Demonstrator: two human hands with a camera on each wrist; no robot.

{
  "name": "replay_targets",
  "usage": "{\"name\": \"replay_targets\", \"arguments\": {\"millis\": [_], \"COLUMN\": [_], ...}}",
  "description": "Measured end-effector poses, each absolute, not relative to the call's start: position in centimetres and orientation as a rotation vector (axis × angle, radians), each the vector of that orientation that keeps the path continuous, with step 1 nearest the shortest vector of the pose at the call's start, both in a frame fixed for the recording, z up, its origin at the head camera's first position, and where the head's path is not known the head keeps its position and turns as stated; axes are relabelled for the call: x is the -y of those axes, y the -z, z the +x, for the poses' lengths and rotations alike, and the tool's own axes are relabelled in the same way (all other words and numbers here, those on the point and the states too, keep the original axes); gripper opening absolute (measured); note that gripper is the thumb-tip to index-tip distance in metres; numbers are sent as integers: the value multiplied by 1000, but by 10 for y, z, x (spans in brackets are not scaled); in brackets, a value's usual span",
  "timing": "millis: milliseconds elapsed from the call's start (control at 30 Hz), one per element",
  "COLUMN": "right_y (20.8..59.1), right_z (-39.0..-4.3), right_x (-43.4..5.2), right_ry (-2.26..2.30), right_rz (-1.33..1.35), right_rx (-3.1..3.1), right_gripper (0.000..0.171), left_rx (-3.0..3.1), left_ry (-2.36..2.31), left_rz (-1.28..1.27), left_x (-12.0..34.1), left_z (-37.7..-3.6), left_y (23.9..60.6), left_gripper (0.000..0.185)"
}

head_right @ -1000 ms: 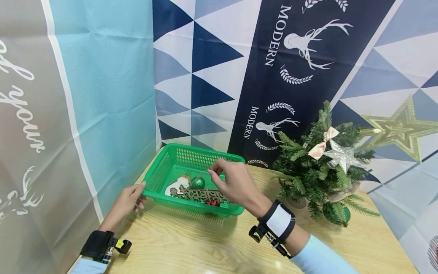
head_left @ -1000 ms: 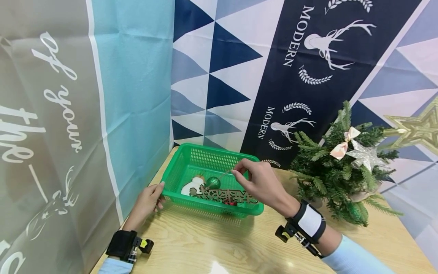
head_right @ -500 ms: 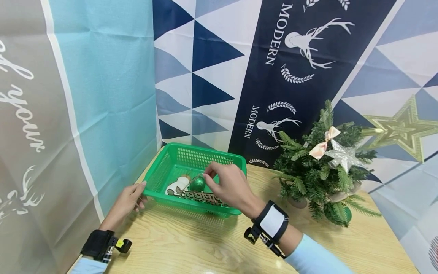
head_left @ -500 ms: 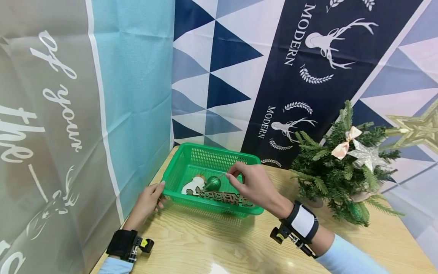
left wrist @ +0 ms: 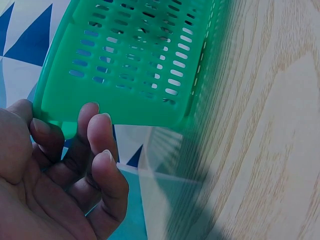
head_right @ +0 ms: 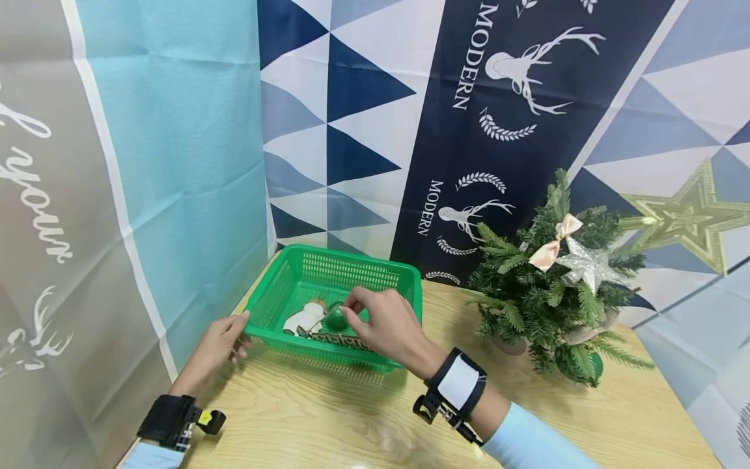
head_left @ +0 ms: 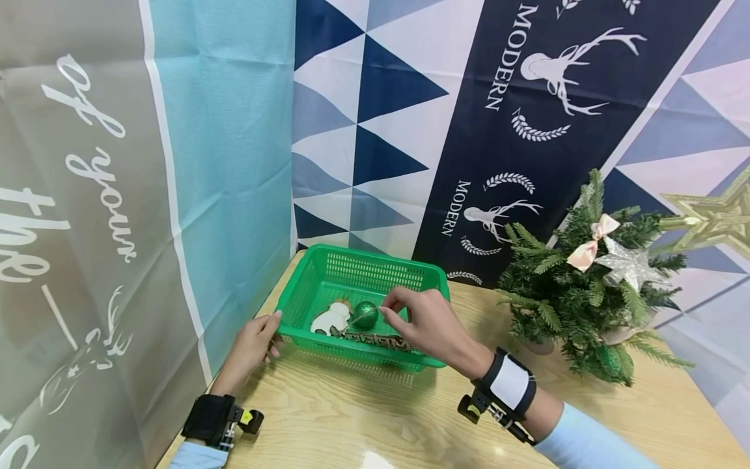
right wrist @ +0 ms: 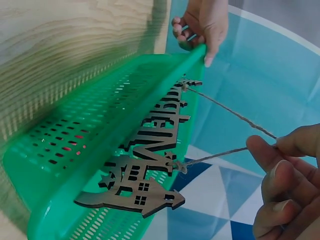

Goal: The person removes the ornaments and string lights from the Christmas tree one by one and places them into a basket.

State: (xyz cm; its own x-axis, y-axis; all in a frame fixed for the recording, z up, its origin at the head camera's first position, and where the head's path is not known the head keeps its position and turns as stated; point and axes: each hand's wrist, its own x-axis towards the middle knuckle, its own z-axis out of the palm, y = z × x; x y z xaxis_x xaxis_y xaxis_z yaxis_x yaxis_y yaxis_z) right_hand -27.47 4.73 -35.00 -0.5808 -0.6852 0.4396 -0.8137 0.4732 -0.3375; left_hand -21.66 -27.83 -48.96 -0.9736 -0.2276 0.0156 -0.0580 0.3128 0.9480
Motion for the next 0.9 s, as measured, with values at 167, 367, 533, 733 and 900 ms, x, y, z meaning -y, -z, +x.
{"name": "replay_targets", "arguments": {"millis": [167,367,533,733,900], "right_y": [353,360,373,388,391], "right_z": [-274,-273,-274,-274,-270], "right_x": [-46,-42,-40,-38,-50], "right_ry": [-788,-784,-740,-690,-665], "right_rz": [1294,1323,1321,1327,1307], "right_rx": [2506,2542,2564,2571,2608], "right_gripper": [5,4,6,7,8], "left_rx": [2426,2419,2416,2418,2451], "left_ry": [1755,1753,1759,1766,1761], "left_rz": [256,272,274,267,264], "left_x": [277,278,278,279,280], "left_z": [-217,-218,-217,-215,-218], "left_y": [490,490,490,490,488], "left_gripper": [49,50,50,51,51]}}
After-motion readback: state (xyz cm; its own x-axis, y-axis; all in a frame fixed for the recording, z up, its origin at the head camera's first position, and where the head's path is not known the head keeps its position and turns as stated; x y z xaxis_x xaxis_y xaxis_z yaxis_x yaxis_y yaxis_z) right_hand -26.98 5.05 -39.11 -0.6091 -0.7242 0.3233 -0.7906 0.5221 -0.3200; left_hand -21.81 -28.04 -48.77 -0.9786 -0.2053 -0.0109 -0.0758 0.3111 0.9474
